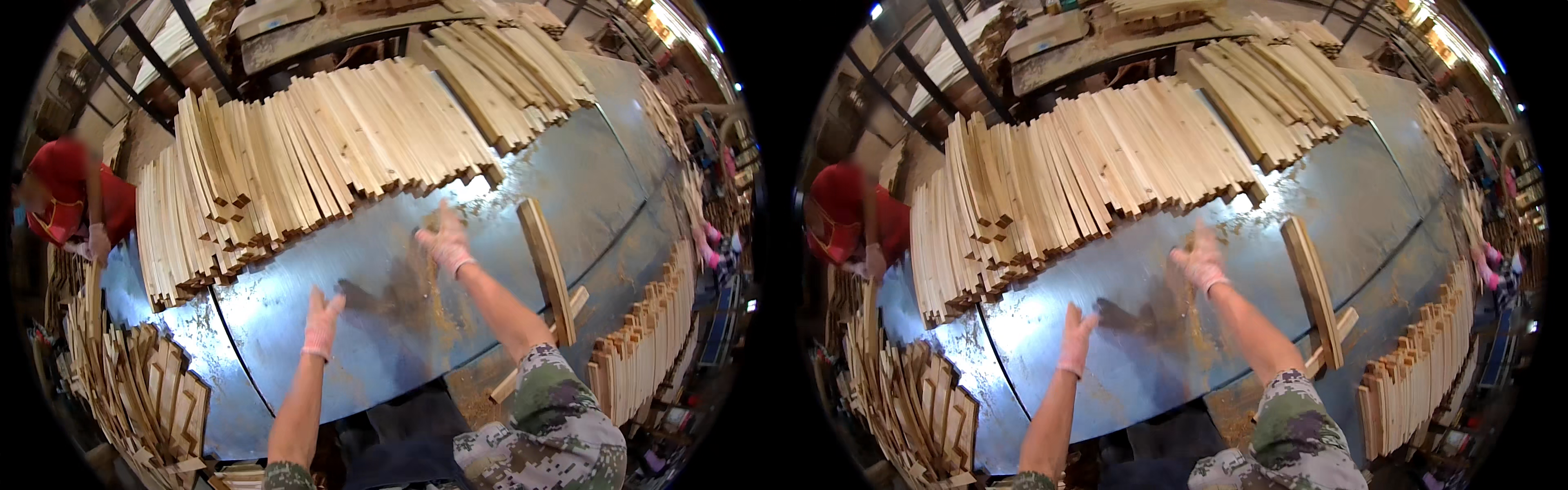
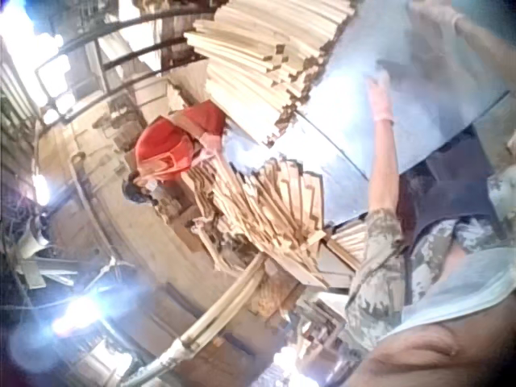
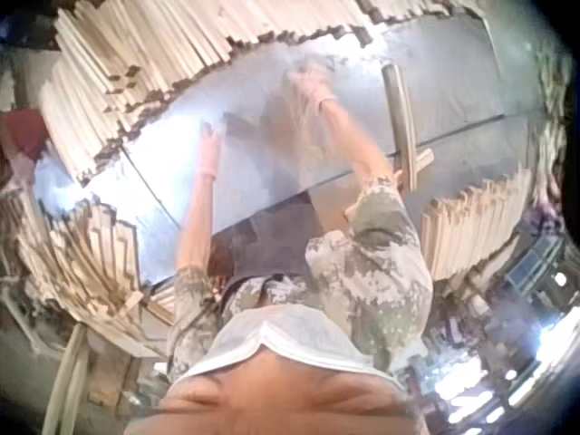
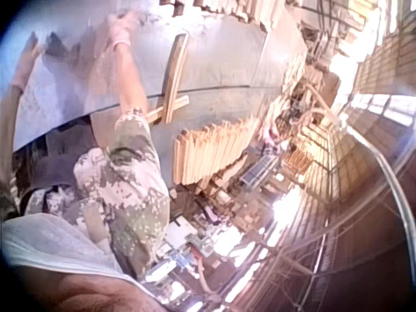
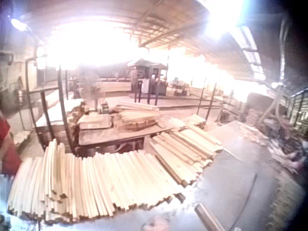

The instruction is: The person repeatedly picks up stacks of light-colored wooden planks from a metal table and places them onto a conveyor belt. They align the planks and move them in batches throughout the clip.

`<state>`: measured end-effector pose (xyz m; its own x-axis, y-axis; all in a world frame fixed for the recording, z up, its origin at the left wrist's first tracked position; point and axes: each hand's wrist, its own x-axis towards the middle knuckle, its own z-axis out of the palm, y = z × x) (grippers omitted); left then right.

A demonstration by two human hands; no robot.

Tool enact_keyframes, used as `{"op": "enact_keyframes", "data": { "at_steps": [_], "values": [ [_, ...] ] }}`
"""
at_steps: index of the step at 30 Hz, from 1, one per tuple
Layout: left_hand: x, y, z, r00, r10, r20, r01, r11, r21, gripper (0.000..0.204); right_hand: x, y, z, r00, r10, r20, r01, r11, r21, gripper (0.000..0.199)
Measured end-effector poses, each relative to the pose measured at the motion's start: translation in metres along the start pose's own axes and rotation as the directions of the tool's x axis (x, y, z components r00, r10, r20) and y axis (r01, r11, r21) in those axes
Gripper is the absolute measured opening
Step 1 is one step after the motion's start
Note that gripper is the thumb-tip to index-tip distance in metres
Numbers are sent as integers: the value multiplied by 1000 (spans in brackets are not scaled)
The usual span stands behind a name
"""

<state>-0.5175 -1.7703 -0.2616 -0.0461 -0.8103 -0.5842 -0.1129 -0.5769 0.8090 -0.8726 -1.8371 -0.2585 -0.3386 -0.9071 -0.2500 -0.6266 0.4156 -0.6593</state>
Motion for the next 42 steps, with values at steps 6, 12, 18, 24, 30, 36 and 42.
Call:
{"op": "enact_keyframes", "data": {
  "at_steps": [6, 12, 18, 24, 30, 36, 42],
  "values": [
    [160, 36, 27, 944, 35, -329, -140, 943, -301, 103, 144, 32, -16, 973, 8, -232, -2, 1000, 27, 125],
    [203, 21, 23, 891, 33, -453, -124, 977, -173, 91, 155, 20, -12, 986, 24, -165, -33, 998, -54, 126],
    [229, -8, 28, 748, 136, -650, -314, 935, -166, 74, 163, 32, -1, 987, -47, -152, 42, 998, -36, 132],
    [209, 27, 53, 843, 27, -537, -82, 993, -79, 76, 167, 45, -11, 985, -37, -171, 35, 999, -15, 136],
    [209, 42, 49, 823, 129, -553, -59, 988, 142, 83, 168, 18, -12, 986, 120, -119, -136, 982, -133, 139],
    [227, 36, 61, 794, 131, -594, -122, 991, 56, 105, 166, -5, -2, 971, 195, -140, -219, 957, -189, 133],
    [217, 52, 51, 794, 303, -527, -191, 947, 258, 90, 155, -2, 0, 977, 75, -199, -120, 968, -222, 116]
  ]
}}
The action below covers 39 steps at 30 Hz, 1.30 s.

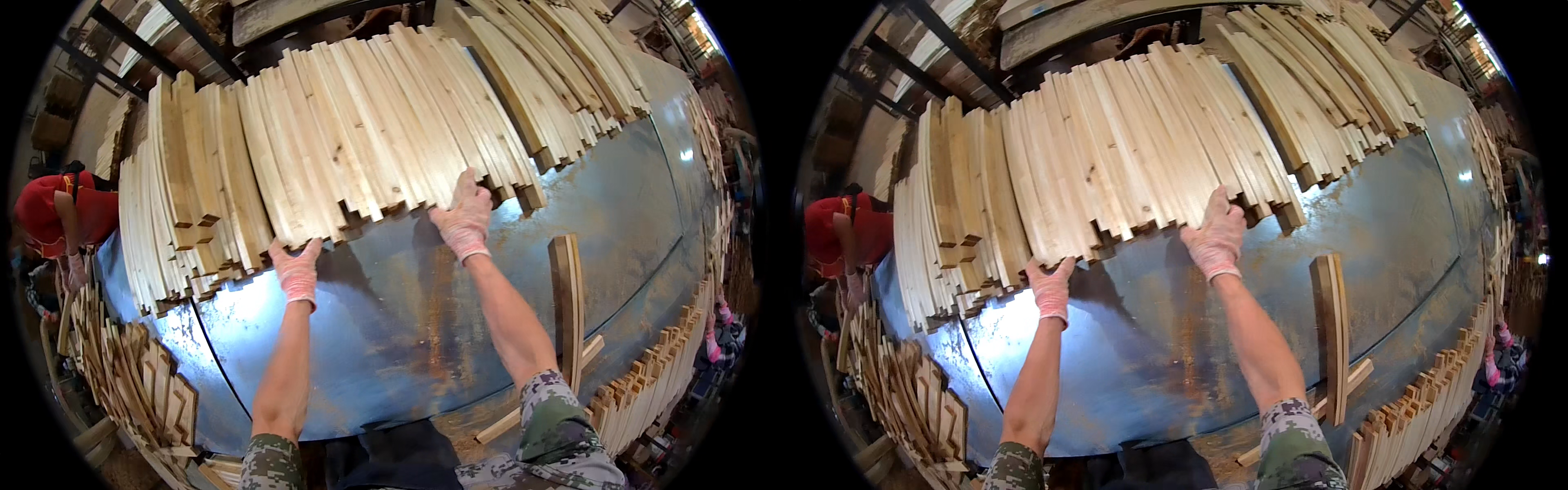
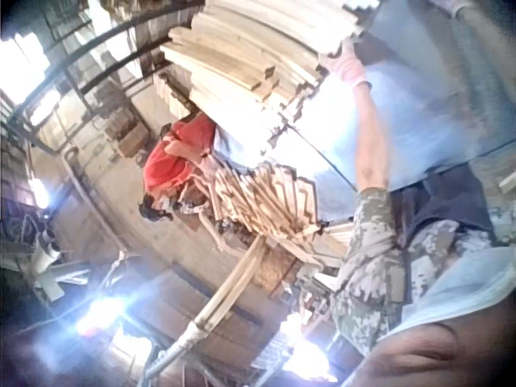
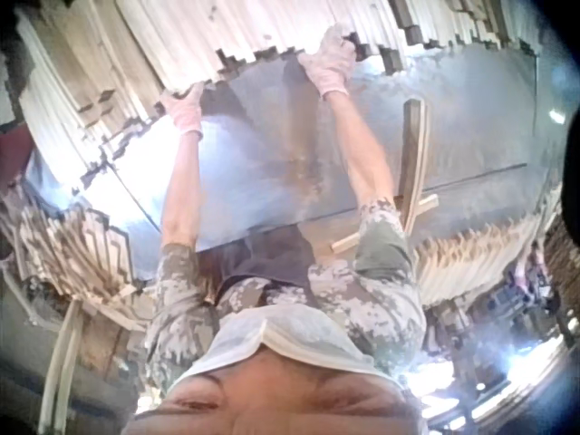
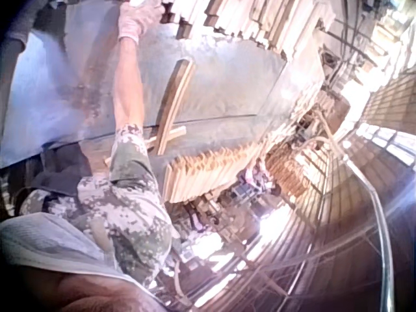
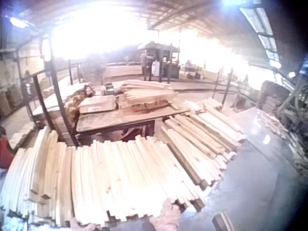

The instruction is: The person repeatedly picks up stacks of light-colored wooden planks from a metal table and places them onto a conveyor belt. They align the planks and move them in batches throughout the clip.

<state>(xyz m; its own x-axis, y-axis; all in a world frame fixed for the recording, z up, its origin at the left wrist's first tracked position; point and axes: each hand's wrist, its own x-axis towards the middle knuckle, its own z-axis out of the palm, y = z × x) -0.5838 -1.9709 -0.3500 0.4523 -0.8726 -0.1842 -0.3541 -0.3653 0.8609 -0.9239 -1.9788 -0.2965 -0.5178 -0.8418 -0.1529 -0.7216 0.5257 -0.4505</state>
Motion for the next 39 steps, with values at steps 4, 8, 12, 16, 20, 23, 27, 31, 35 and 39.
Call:
{"op": "enact_keyframes", "data": {
  "at_steps": [4, 8, 12, 16, 20, 23, 27, 31, 35, 39],
  "values": [
    [-28, 7, -18, 999, -42, 13, 40, 995, 86, 82, -43, 21, 1, 999, 32, -21, -31, 997, 77, 111],
    [-92, -37, -55, 998, -12, 61, 7, 996, 87, 74, -123, 49, -14, 995, 94, -23, -91, 991, 103, 106],
    [-191, -43, -115, 933, -298, 203, 281, 954, 108, 58, -225, 111, -33, 988, 155, -16, -153, 985, 79, 108],
    [-250, -69, -189, 760, -492, 424, 415, 870, 265, 55, -315, 173, -74, 973, 142, 184, -151, 988, 34, 114],
    [-212, -48, -205, 814, -109, 571, -321, 736, 597, 71, -296, 201, -129, 885, -4, 466, -11, 1000, 29, 111],
    [-163, -88, -173, 895, -79, 440, -253, 722, 644, 83, -221, 224, -88, 976, -174, 132, 164, 983, 82, 89],
    [-107, -85, -117, 939, 7, 343, -239, 732, 638, 91, -128, 185, -27, 964, -264, 31, 251, 943, 220, 78],
    [-107, -36, -109, 922, -152, 357, -142, 724, 675, 106, -120, 162, -23, 979, -126, 161, -5, 774, 633, 80],
    [-114, -45, -116, 924, -133, 358, 85, 986, 146, 99, -122, 141, -46, 926, 8, 376, -343, 429, 836, 85],
    [-109, -44, -122, 812, -334, 478, 474, 855, -208, 95, -123, 140, -56, 800, 72, 596, -531, 548, 646, 74]
  ]
}}
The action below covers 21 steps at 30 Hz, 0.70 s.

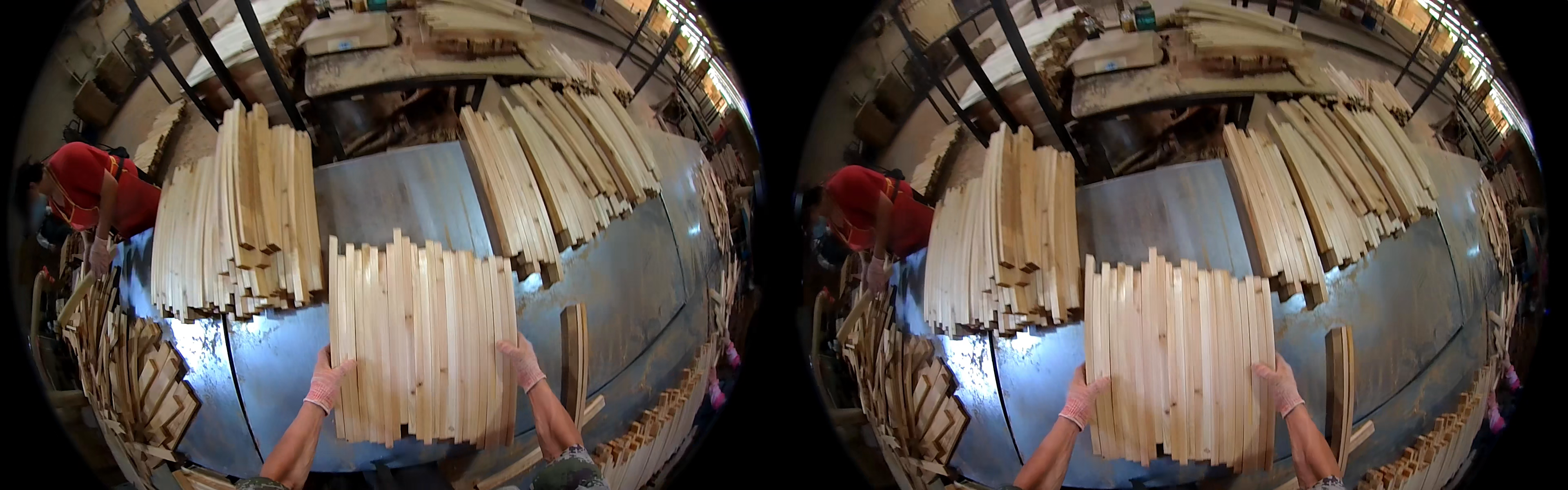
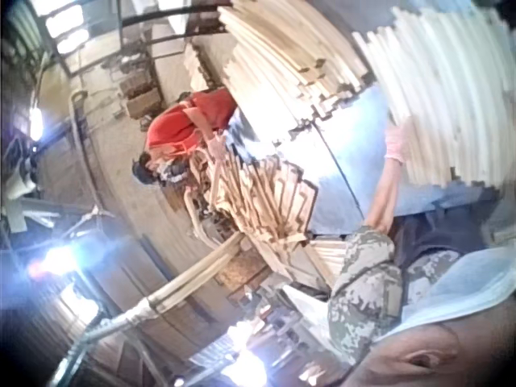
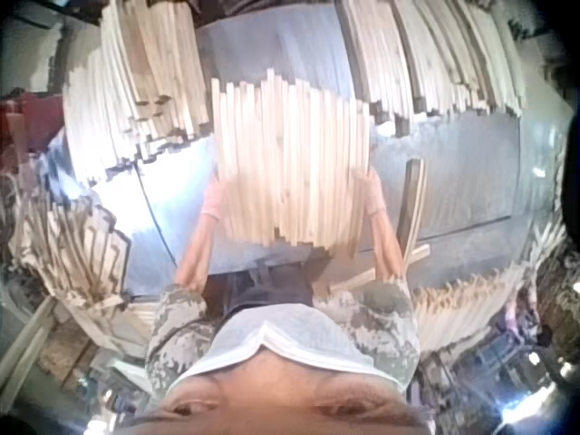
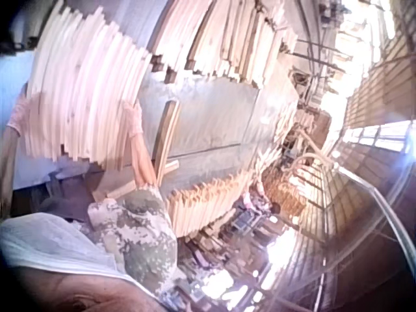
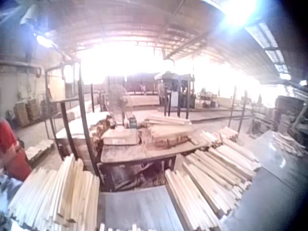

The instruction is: The person repeatedly picks up stacks of light-colored wooden planks from a metal table and places them onto a conveyor belt. They align the planks and move them in batches throughout the clip.

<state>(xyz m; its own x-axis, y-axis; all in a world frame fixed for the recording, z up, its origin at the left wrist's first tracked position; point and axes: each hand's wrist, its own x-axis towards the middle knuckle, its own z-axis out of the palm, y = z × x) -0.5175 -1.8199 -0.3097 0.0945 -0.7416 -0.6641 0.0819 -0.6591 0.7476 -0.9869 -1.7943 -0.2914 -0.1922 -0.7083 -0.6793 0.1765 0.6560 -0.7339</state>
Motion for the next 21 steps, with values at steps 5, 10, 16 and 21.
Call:
{"op": "enact_keyframes", "data": {
  "at_steps": [5, 10, 16, 21],
  "values": [
    [0, 0, -13, 982, -168, 91, 168, 986, 8, 91, -7, 17, 0, 999, 28, 31, -29, 999, 30, 61],
    [-29, -15, -31, 961, -184, 207, 212, 969, -125, 91, -53, 35, -2, 995, 52, 87, -71, 972, 224, 59],
    [-96, -18, -65, 978, -66, 197, 85, 993, -87, 92, -131, 38, 10, 993, -44, 109, 19, 976, 216, 67],
    [-184, 1, -112, 981, 93, 173, -65, 985, -162, 84, -178, 12, 39, 966, -173, 193, 152, 982, 115, 63]
  ]
}}
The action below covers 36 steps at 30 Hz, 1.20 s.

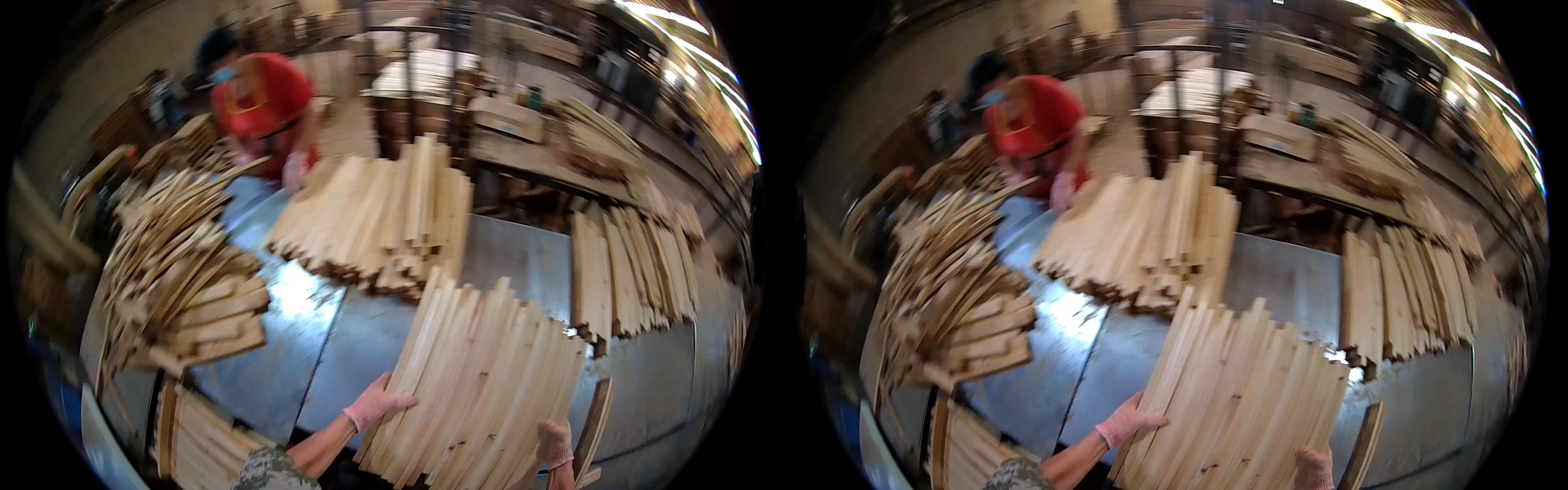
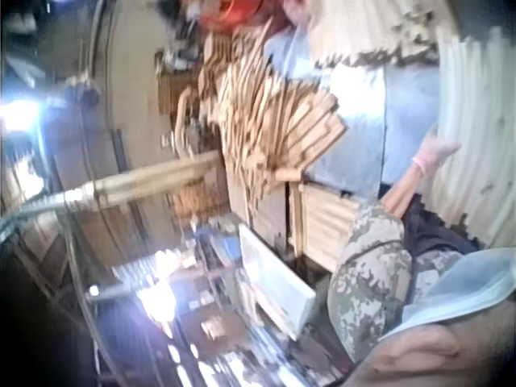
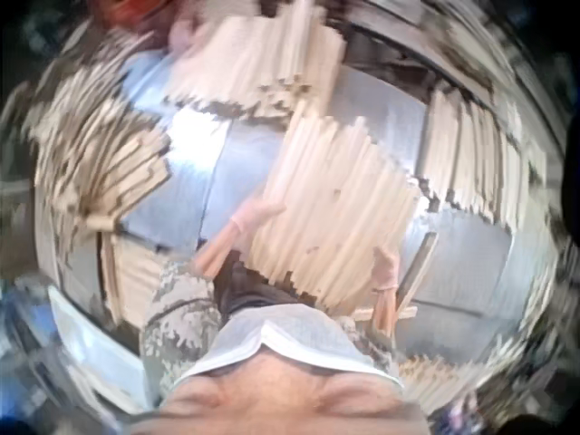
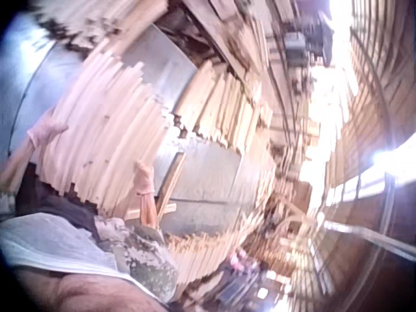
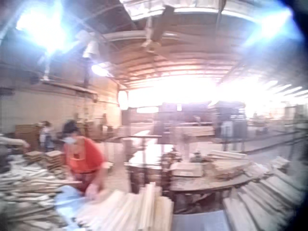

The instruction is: The person repeatedly picks up stacks of light-colored wooden planks from a metal table and places them onto a conveyor belt. They align the planks and move them in batches throughout the clip.

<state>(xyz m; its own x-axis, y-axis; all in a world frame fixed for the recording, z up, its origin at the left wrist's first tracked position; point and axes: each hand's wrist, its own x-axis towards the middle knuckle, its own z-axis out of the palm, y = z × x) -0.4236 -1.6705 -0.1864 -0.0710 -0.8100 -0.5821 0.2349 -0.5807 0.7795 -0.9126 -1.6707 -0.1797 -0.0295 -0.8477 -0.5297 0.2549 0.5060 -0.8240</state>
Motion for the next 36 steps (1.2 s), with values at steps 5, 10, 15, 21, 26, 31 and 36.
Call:
{"op": "enact_keyframes", "data": {
  "at_steps": [5, 10, 15, 21, 26, 31, 36],
  "values": [
    [-143, 0, -58, 956, 228, -184, -232, 973, 0, 81, -60, -26, 109, 953, -188, 238, 209, 976, -68, 53],
    [-317, -56, -128, 776, 433, -458, -489, 873, -3, 81, -81, 9, 179, 803, -231, 550, 360, 923, -138, 43],
    [-507, -127, -174, 620, 389, -682, -638, 756, -149, 94, -217, 35, 350, 603, -141, 785, 352, 930, -103, 65],
    [-715, -236, -180, 229, 188, -955, -761, 646, -56, 105, -355, 113, 523, 257, 148, 955, 311, 923, -226, 89],
    [-821, -319, -130, -24, -11, -1000, -864, 503, 16, 85, -470, 209, 619, -138, 431, 892, 240, 888, -392, 76],
    [-885, -384, -69, -167, -194, -967, -897, 438, 67, 82, -559, 302, 664, -228, 625, 747, 421, 754, -503, 30],
    [-929, -438, -38, -258, -322, -911, -894, 438, 98, 81, -645, 366, 674, -386, 755, 530, 396, 654, -644, 18]
  ]
}}
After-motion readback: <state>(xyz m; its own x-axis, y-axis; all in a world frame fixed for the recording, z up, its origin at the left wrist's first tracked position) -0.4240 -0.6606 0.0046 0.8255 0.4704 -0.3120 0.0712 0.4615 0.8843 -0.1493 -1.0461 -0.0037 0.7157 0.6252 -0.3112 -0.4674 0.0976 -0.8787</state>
